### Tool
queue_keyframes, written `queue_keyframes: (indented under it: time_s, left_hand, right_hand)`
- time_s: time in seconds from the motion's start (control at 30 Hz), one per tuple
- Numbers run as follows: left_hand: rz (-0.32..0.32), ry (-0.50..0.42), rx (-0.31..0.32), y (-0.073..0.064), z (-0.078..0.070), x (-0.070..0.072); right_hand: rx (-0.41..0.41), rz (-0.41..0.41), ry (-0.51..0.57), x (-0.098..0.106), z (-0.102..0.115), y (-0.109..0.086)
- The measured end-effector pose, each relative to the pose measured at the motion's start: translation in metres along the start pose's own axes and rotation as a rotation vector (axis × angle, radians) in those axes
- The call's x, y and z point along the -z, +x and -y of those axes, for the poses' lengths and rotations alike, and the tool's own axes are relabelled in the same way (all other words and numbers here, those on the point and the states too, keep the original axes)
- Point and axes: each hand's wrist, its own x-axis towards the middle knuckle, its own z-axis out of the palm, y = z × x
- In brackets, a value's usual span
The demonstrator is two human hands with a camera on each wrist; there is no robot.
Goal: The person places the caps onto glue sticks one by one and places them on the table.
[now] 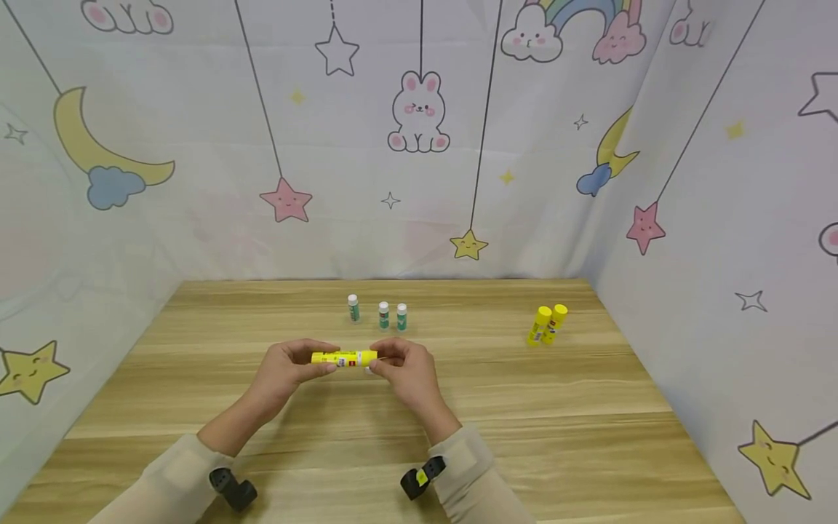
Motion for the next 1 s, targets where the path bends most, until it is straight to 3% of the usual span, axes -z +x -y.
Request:
queue_keyframes:
  time_s: [1.0]
  left_hand:
    - [-0.008,0.02,0.0,-0.0001,-0.0043,-0.0042]
  right_hand:
    - [0.009,-0.026,-0.023,0.0006,0.0002,-0.0007]
